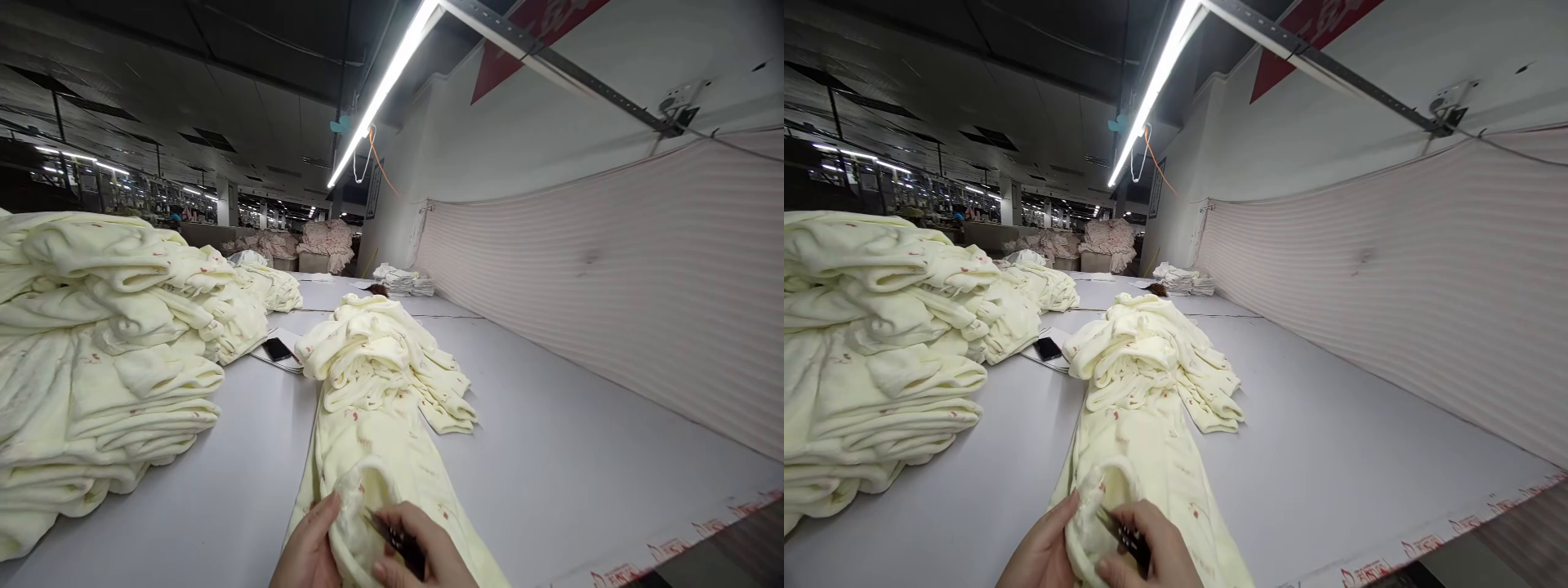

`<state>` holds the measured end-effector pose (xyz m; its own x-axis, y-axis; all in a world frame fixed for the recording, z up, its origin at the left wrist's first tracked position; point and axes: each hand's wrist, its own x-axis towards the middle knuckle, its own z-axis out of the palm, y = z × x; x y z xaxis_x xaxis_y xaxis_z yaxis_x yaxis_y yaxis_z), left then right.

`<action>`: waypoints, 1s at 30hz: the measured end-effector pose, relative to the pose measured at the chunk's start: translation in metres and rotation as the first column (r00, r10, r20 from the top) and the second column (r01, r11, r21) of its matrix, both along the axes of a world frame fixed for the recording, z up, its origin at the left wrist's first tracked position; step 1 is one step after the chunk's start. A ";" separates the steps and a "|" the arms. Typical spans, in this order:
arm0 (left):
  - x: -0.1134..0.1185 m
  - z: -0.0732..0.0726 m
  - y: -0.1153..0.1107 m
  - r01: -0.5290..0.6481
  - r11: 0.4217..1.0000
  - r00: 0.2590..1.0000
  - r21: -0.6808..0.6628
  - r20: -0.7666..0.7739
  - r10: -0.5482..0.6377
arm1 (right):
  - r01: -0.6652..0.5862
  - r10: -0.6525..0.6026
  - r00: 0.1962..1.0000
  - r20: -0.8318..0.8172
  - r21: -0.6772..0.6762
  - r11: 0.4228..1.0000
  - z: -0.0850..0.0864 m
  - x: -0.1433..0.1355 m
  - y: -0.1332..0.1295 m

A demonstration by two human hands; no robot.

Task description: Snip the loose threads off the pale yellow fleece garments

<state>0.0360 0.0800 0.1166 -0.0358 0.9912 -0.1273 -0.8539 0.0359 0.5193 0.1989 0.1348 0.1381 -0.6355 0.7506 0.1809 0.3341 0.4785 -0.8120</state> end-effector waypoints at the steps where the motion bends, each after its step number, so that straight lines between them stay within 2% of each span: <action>1: -0.001 -0.002 0.001 0.035 0.999 0.999 0.008 0.035 -0.035 | 0.042 -0.042 0.999 -0.007 0.111 0.993 0.001 -0.004 0.001; 4: -0.001 -0.006 0.003 0.122 0.992 0.983 0.030 0.136 -0.125 | 0.104 -0.118 0.993 0.011 0.394 0.913 0.001 -0.014 0.005; 7: 0.001 -0.007 0.004 0.152 0.987 0.965 0.045 0.210 -0.158 | 0.046 -0.086 0.995 0.054 0.518 0.854 -0.003 -0.019 0.008; 12: 0.002 -0.004 0.004 0.173 0.982 0.924 0.078 0.333 -0.189 | 0.047 -0.085 0.994 0.067 0.438 0.898 -0.001 -0.020 0.013; 16: 0.000 -0.005 0.004 0.086 0.995 0.945 0.057 0.313 -0.100 | 0.041 -0.095 0.990 0.108 0.419 0.907 0.006 -0.016 0.013; 19: 0.000 -0.006 0.003 0.007 0.999 0.969 0.036 0.246 -0.016 | -0.037 -0.046 0.985 0.165 0.463 0.885 0.003 -0.010 0.012; 23: 0.004 -0.006 0.003 -0.021 0.999 0.986 0.034 0.167 0.015 | -0.053 -0.088 0.973 0.214 0.575 0.816 -0.005 -0.004 0.010; 30: 0.005 -0.008 0.002 0.029 0.995 0.984 0.099 0.170 -0.046 | -0.032 -0.100 0.972 0.212 0.543 0.839 -0.004 0.000 0.008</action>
<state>0.0414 0.0824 0.1088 0.0160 0.9994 -0.0323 -0.9297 0.0267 0.3673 0.1990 0.1431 0.1341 -0.6840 0.5963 0.4201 0.4978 0.8026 -0.3287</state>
